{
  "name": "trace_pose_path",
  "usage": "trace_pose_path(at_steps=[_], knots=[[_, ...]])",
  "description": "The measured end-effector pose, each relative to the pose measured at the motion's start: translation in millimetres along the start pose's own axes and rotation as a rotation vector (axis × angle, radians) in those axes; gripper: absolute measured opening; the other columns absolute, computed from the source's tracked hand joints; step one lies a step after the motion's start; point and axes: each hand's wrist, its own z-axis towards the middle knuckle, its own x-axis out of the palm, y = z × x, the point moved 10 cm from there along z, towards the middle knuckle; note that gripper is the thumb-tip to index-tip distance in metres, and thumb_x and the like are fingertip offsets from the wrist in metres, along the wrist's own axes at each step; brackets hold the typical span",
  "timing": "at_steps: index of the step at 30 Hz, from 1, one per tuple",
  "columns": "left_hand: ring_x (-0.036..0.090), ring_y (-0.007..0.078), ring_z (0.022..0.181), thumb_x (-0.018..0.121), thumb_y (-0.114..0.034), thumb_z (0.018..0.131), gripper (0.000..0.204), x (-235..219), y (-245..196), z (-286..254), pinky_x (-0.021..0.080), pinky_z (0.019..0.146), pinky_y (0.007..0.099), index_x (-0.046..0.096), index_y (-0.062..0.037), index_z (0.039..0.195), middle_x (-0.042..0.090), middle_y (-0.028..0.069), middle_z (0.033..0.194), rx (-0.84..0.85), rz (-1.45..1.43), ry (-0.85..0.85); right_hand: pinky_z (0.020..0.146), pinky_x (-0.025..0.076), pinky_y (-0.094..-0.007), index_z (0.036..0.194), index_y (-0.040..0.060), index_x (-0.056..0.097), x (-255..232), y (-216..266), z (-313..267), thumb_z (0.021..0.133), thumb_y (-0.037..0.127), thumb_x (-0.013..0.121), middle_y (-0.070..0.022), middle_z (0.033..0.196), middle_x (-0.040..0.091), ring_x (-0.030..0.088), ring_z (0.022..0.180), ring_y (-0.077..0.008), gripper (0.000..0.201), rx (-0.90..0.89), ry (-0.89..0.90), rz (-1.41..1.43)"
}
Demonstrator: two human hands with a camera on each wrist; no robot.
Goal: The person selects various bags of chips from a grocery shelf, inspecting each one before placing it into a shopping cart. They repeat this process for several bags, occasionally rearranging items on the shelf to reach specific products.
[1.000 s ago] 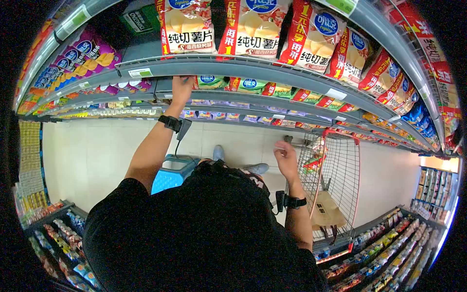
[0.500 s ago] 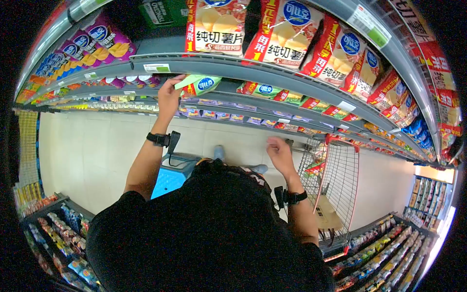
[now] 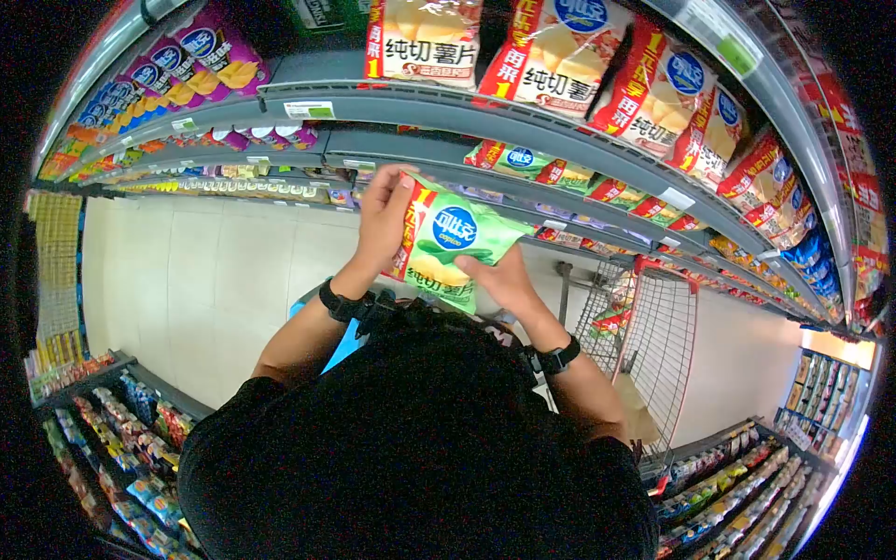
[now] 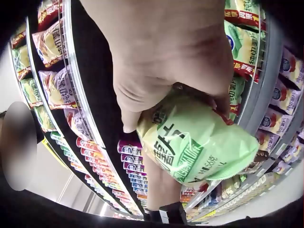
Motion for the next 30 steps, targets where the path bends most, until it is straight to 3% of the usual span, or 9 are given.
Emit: trace_pose_path(at_steps=[4,12,16,19,21,24,27,28,30], knots=[[0.055,0.0182,0.112,0.064,-0.018,0.090,0.061,58,38,-24,0.046,0.095,0.0338,0.033,-0.0039,0.140,0.055,0.0121,0.125,-0.126,0.310,0.339,0.092,0.046,-0.0323,0.129,-0.0020,0.044,-47,-10,-27,0.083,0.014,0.072,-0.0095,0.118,0.059,0.056,0.107,-0.0176,0.056,0.041,-0.202,0.091],[0.059,0.0166,0.107,0.071,-0.017,0.083,0.058,147,91,-56,0.049,0.090,0.0329,0.042,0.0003,0.131,0.060,0.0110,0.117,-0.317,0.239,0.348,0.089,0.049,-0.0316,0.126,-0.0019,0.045,-121,-23,-95,0.082,0.012,0.072,-0.0102,0.116,0.060,0.059,0.102,-0.0163,0.053,-0.029,-0.228,0.234],[0.058,0.0184,0.106,0.069,-0.019,0.087,0.058,194,106,-61,0.046,0.093,0.0347,0.039,-0.0046,0.135,0.058,0.0104,0.119,-0.063,0.496,0.363,0.083,0.051,-0.0310,0.121,-0.0026,0.049,-184,-40,-128,0.084,0.008,0.068,-0.0098,0.109,0.063,0.062,0.094,-0.0166,0.043,0.028,-0.470,0.323],[0.054,0.0198,0.110,0.070,-0.018,0.085,0.059,240,130,-77,0.048,0.089,0.0336,0.040,-0.0063,0.135,0.054,0.0112,0.121,-0.160,0.616,0.621,0.086,0.049,-0.0315,0.124,-0.0027,0.045,-232,-46,-151,0.085,0.007,0.066,-0.0113,0.114,0.060,0.060,0.100,-0.0179,0.046,-0.027,-0.615,0.381],[0.056,0.0200,0.107,0.072,-0.018,0.083,0.062,274,134,-89,0.048,0.087,0.0340,0.039,-0.0066,0.135,0.052,0.0116,0.123,-0.074,0.664,0.686,0.090,0.047,-0.0322,0.127,-0.0027,0.042,-257,-45,-169,0.085,0.008,0.065,-0.0127,0.119,0.057,0.057,0.106,-0.0187,0.049,-0.077,-0.686,0.386],[0.057,0.0204,0.104,0.076,-0.017,0.080,0.072,320,135,-107,0.049,0.088,0.0349,0.035,-0.0065,0.138,0.049,0.0125,0.126,0.088,0.690,0.727,0.096,0.043,-0.0359,0.139,-0.0001,0.033,-270,-30,-190,0.087,0.010,0.064,-0.0139,0.133,0.046,0.050,0.117,-0.0223,0.061,-0.150,-0.603,0.464],[0.055,0.0214,0.109,0.076,-0.017,0.079,0.076,336,153,-110,0.048,0.090,0.0347,0.031,-0.0051,0.140,0.049,0.0127,0.128,-0.288,0.543,0.614,0.096,0.043,-0.0364,0.143,0.0022,0.032,-279,-10,-208,0.085,0.009,0.065,-0.0123,0.137,0.043,0.047,0.123,-0.0238,0.066,-0.244,-0.451,0.369],[0.058,0.0198,0.104,0.078,-0.017,0.076,0.072,343,153,-101,0.048,0.090,0.0322,0.037,0.0006,0.133,0.054,0.0133,0.124,-0.061,0.481,0.586,0.097,0.043,-0.0365,0.142,0.0020,0.033,-283,-6,-216,0.085,0.009,0.065,-0.0122,0.138,0.043,0.046,0.125,-0.0237,0.065,-0.234,-0.423,0.303],[0.058,0.0190,0.106,0.078,-0.016,0.077,0.073,360,168,-95,0.047,0.090,0.0314,0.037,0.0013,0.134,0.057,0.0125,0.121,-0.104,0.491,0.630,0.099,0.042,-0.0381,0.140,0.0014,0.035,-304,-12,-232,0.083,0.007,0.068,-0.0128,0.139,0.042,0.043,0.127,-0.0243,0.066,-0.204,-0.442,0.240]])
